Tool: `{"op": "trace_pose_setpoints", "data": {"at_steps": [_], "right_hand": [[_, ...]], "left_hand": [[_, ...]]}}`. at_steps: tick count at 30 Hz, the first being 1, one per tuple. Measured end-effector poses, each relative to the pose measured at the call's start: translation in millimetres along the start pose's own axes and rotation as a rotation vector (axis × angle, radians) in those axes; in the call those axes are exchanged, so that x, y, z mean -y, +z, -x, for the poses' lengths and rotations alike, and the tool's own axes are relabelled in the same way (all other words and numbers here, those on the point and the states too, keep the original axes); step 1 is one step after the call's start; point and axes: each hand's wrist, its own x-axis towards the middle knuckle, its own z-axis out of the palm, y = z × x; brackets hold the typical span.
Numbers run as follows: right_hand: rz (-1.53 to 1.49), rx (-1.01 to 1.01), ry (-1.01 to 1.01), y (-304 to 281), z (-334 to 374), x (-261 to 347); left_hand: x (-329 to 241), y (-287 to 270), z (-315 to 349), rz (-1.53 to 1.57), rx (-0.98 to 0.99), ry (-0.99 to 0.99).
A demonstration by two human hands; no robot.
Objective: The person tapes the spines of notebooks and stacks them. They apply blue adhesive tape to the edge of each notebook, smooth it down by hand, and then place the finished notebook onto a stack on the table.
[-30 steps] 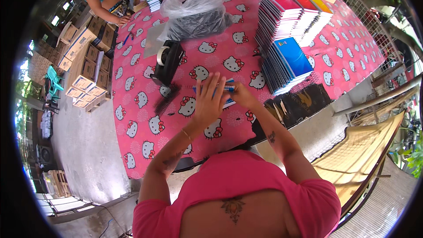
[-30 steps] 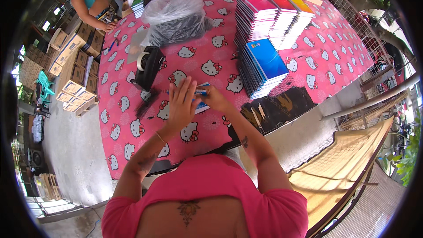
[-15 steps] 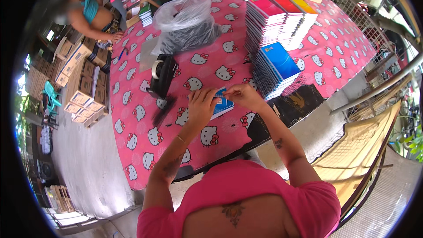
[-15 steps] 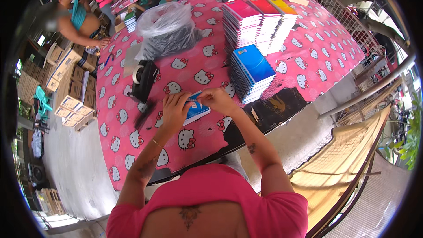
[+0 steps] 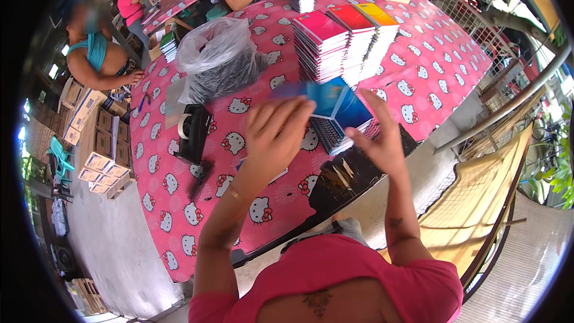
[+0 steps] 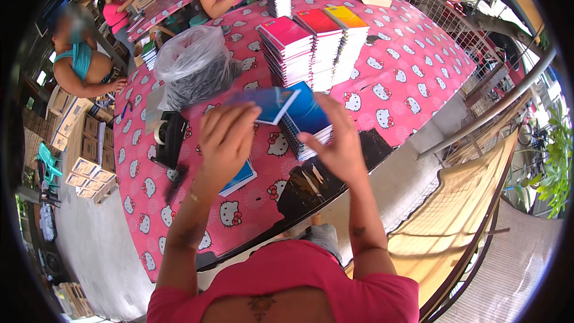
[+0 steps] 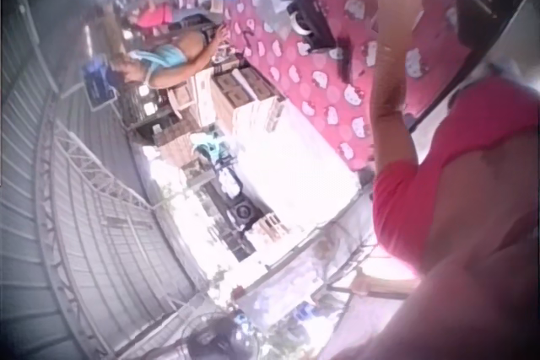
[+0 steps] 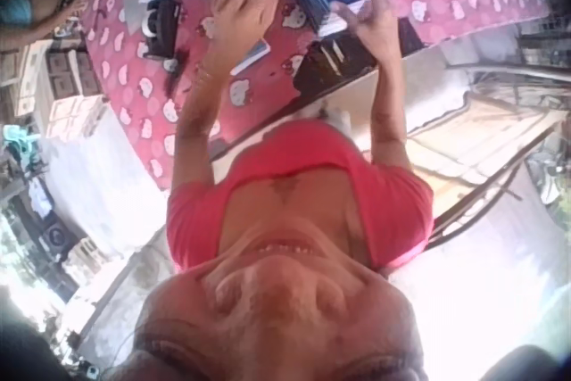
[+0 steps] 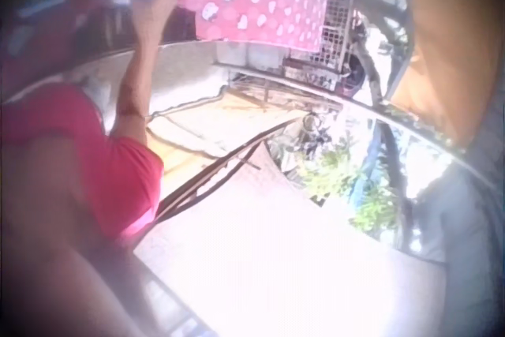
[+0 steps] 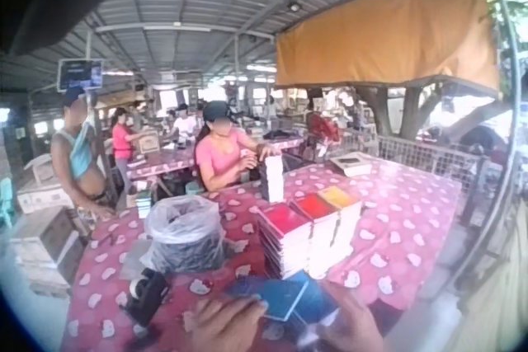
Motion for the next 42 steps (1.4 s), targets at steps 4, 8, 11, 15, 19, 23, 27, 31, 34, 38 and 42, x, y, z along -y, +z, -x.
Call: {"op": "trace_pose_setpoints", "data": {"at_steps": [4,8,11,15,19,23,27,31,34,38,42], "right_hand": [[-0.07,0.175,0.14,-11.6,11.5,-75.2],[-0.215,0.228,0.248,-1.3,13.3,-80.8],[-0.217,0.241,0.248,-1.5,8.9,-73.7],[-0.065,0.207,0.049,-13.8,22.1,-78.2],[-0.072,0.2,-0.142,-38.1,26.8,-5.8],[-0.442,0.52,-0.148,9.0,28.7,32.3],[-0.248,0.563,-0.141,92.7,40.6,14.2],[-0.147,0.512,-0.053,154.9,69.1,-30.4],[-0.2,0.521,0.088,175.6,92.5,-54.1],[-0.3,0.521,0.192,185.4,108.0,-64.0],[-0.353,0.289,0.078,191.7,90.5,-33.1]], "left_hand": [[8.1,74.6,8.8,0.267,0.125,0.056],[11.1,100.4,34.6,0.329,0.191,0.036],[6.5,93.6,30.6,0.287,0.206,0.022],[8.7,61.4,54.6,0.203,0.016,-0.183],[19.0,-5.8,158.7,0.015,0.413,-0.396],[8.3,-13.9,232.5,-0.156,0.455,-0.356],[18.2,-14.7,224.8,-0.141,0.481,-0.369],[11.0,-0.2,236.4,-0.278,0.356,-0.259],[14.8,-5.8,234.6,-0.055,0.391,-0.497],[39.4,-23.4,214.4,0.182,0.43,-0.806],[48.4,-35.7,189.3,0.071,0.362,-0.649]]}}
